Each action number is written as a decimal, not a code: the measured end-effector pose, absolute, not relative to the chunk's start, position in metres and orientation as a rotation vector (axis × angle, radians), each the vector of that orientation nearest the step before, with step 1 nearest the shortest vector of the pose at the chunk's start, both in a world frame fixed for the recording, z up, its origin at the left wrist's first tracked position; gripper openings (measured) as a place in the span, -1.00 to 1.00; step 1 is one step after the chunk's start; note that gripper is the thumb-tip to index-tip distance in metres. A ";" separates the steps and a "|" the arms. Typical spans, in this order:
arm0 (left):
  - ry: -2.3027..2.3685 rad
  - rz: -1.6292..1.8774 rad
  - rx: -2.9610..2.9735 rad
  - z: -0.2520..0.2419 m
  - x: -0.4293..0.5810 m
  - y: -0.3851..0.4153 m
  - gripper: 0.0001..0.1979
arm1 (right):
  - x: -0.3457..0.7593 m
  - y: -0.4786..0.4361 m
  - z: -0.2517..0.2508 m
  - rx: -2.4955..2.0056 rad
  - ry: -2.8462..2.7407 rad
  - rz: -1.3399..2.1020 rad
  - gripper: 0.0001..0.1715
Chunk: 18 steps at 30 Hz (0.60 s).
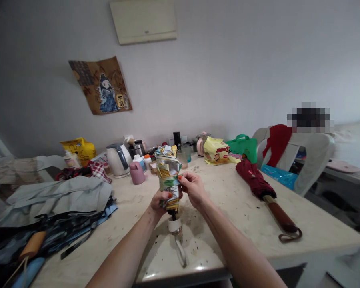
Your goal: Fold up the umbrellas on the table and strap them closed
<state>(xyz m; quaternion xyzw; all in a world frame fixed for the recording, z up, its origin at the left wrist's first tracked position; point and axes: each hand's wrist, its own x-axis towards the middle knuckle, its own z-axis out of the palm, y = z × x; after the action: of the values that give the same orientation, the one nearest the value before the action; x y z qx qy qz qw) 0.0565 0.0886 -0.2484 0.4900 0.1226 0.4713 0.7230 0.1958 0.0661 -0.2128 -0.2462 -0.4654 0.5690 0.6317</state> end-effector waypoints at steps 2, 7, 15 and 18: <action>0.261 1.032 1.090 -0.248 0.056 0.088 -0.58 | 0.197 0.067 -0.213 -0.559 -1.072 1.285 -0.45; 0.233 0.958 1.138 -0.246 0.052 0.087 -0.59 | 0.198 0.071 -0.220 -0.632 -1.130 1.272 -0.41; 0.069 0.814 1.018 -0.241 0.056 0.079 -0.36 | 0.204 0.072 -0.214 -0.646 -1.220 0.834 -0.43; 0.111 0.778 1.065 -0.243 0.057 0.078 -0.37 | 0.211 0.069 -0.208 -0.638 -1.258 0.654 -0.40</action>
<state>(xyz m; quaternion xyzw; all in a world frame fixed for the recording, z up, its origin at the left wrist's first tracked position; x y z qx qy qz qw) 0.0573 0.0782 -0.2431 0.4946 0.0514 0.3610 0.7889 0.2111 0.0688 -0.2078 -0.2880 -0.5676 0.2950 0.7127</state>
